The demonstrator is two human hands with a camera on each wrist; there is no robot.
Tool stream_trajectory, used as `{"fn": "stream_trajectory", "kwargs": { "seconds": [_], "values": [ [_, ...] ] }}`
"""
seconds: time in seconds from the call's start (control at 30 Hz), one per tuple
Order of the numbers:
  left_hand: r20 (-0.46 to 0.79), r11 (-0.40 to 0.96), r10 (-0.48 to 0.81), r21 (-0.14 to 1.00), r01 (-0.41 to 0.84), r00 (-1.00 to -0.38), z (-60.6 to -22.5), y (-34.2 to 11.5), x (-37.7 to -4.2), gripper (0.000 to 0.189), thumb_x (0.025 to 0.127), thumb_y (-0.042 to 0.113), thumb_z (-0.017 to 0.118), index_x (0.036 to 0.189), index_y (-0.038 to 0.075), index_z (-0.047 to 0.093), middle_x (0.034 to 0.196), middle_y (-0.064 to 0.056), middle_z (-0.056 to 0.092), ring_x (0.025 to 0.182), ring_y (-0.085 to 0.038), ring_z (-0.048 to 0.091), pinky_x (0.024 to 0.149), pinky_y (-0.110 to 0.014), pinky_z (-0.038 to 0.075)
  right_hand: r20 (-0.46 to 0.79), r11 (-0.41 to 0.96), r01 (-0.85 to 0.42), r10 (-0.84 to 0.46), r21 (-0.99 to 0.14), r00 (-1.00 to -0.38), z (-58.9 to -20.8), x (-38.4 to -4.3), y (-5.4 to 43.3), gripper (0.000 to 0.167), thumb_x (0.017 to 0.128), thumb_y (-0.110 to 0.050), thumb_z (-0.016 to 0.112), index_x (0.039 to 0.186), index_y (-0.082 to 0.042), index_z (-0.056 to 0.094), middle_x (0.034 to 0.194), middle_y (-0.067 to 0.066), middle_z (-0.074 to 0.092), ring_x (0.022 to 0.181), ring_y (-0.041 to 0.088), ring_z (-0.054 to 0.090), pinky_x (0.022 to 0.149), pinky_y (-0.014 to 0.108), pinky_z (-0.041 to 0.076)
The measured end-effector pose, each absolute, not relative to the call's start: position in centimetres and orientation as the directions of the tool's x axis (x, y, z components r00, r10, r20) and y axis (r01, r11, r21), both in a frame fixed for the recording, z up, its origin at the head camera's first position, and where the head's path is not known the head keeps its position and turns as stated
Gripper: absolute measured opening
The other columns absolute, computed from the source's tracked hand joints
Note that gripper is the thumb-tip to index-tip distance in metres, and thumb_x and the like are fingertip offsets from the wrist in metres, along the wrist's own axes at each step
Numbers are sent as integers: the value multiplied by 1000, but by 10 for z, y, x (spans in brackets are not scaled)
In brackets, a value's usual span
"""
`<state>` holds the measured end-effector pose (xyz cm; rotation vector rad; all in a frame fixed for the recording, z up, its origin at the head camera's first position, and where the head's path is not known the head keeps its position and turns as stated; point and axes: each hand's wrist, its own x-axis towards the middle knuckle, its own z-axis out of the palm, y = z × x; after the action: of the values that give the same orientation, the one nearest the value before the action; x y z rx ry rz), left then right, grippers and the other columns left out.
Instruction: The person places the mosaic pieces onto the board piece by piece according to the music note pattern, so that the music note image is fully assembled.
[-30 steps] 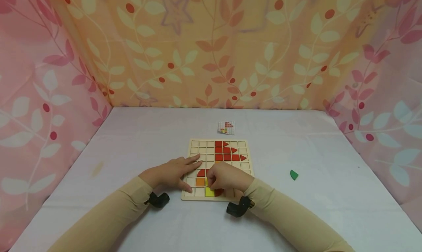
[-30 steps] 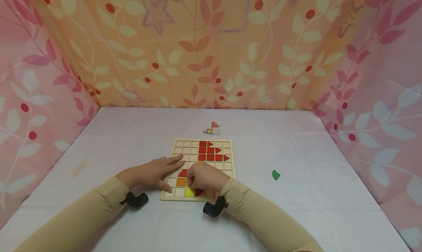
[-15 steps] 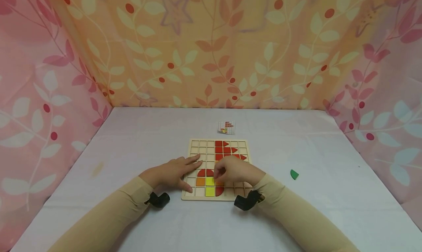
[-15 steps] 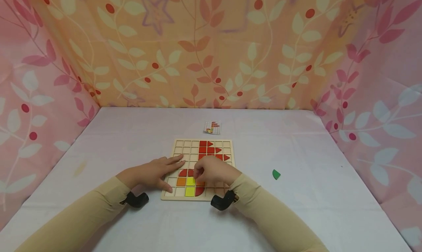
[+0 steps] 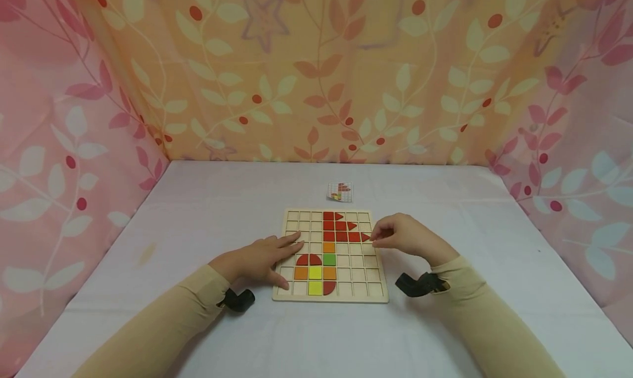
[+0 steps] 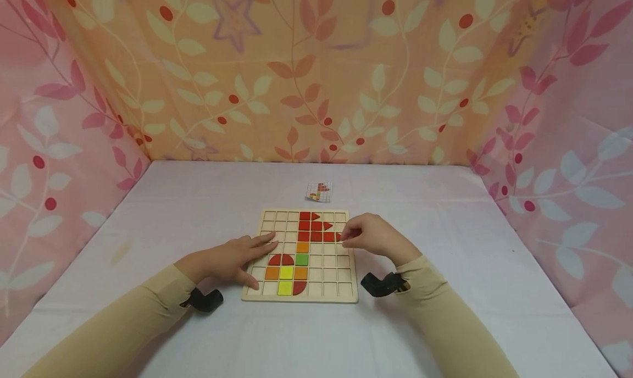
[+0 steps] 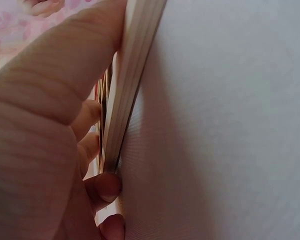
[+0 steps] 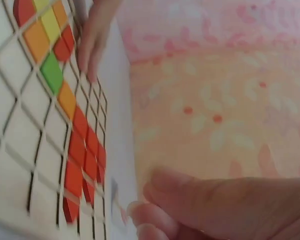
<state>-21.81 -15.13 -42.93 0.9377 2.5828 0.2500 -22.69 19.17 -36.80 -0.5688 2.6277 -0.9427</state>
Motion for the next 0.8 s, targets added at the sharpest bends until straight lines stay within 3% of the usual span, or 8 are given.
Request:
{"fn": "stream_trajectory", "kwargs": {
  "seconds": [0.2, 0.43, 0.8],
  "values": [
    [-283, 756, 654, 281, 592, -701, -430, -152, -218, 100, 64, 75, 54, 146, 34, 14, 153, 12, 1, 136, -30, 19, 104, -50, 23, -170, 770, -184, -354, -611, -920, -366, -229, 241, 9, 81, -17, 69, 84, -8, 69, 79, 0, 63, 74, 18, 52, 64, 32, 43],
    [-291, 764, 645, 285, 579, -707, -431, -151, -218, 101, 63, 76, 54, 146, 36, 13, 153, 14, -1, 135, -30, 20, 104, -49, 23, -237, 808, -117, -303, -578, -923, -378, -224, 287, 8, 80, -16, 69, 81, -8, 67, 71, 1, 59, 69, 17, 49, 62, 31, 41],
    [-289, 765, 643, 289, 575, -710, -430, -150, -218, 101, 62, 76, 53, 145, 36, 15, 153, 15, 0, 129, -24, 27, 102, -46, 27, -330, 824, 13, -212, -566, -920, -398, -218, 320, 19, 74, -17, 74, 80, -5, 60, 68, -1, 54, 65, 16, 47, 55, 29, 39]
  ]
}}
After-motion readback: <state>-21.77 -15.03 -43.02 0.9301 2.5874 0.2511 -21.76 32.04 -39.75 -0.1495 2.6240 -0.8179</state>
